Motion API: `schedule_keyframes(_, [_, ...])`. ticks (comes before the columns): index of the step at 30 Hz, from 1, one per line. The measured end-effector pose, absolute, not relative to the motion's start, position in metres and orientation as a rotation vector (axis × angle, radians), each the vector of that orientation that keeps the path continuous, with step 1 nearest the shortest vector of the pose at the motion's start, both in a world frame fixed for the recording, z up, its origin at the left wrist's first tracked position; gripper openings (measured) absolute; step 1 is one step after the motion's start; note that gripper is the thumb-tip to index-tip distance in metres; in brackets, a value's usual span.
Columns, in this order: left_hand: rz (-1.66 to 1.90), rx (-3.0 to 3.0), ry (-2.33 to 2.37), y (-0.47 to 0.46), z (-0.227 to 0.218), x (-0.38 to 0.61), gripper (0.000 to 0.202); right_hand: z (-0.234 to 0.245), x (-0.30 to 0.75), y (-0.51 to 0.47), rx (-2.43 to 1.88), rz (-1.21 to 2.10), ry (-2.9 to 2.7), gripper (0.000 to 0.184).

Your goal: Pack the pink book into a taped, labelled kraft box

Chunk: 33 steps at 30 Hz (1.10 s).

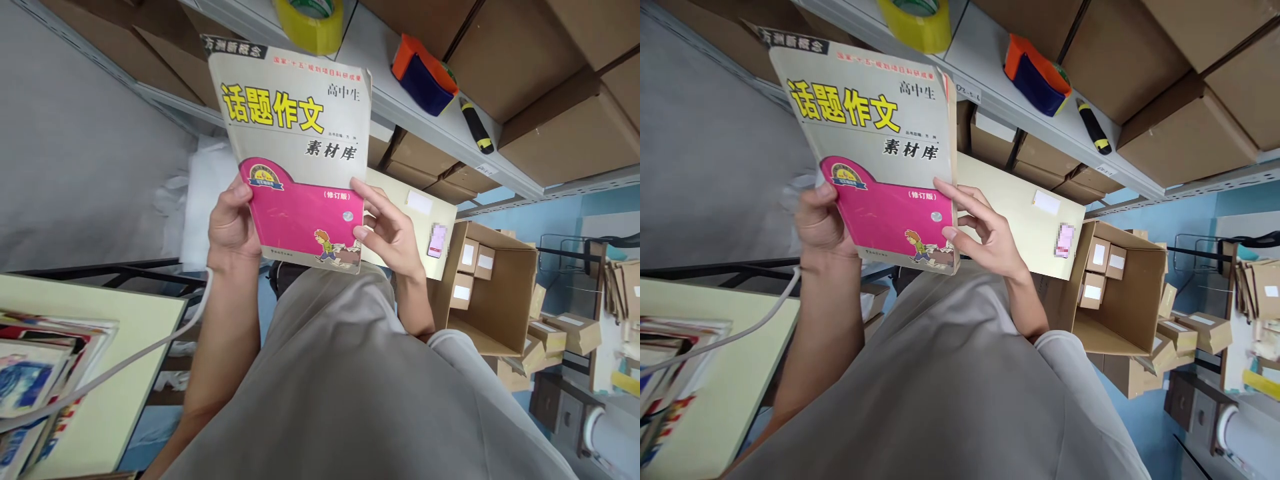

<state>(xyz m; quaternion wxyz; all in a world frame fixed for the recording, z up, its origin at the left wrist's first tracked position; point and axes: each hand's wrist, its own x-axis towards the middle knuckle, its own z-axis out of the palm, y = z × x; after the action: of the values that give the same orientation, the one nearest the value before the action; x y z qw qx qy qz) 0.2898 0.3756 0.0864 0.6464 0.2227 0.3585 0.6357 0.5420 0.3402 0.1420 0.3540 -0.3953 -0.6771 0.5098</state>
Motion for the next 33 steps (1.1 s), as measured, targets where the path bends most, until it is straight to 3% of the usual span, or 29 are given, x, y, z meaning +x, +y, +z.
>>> schedule_keyframes(4, [1.458, 0.560, 0.860, 0.385, 0.076, 0.287, 0.040, 0.118, 0.544, 0.353, -1.068, 1.218, -1.654, 0.073])
schedule_keyframes(10, [1.452, 0.785, 1.070, 0.394, 0.038, 0.288, 0.035, 0.039, 0.545, 0.377, -1.236, 1.163, -1.483, 0.077])
schedule_keyframes(16, [1.175, 0.857, 1.269, 0.387, -0.027, 0.287, 0.041, -0.041, 0.546, 0.381, -1.369, 1.441, -1.105, 0.050])
schedule_keyframes(24, [0.685, 0.924, 1.630, 0.398, -0.118, 0.276, 0.073, -0.114, 0.505, 0.394, -1.566, 1.800, -0.589, 0.050])
schedule_keyframes(29, [0.619, 1.071, 1.818, 0.409, -0.150, 0.268, 0.079, -0.144, 0.481, 0.419, -1.647, 1.774, -0.545, 0.044])
schedule_keyframes(33, [0.669, 1.146, 1.782, 0.430, -0.169, 0.266, 0.072, -0.155, 0.465, 0.444, -1.711, 1.635, -0.589, 0.046])
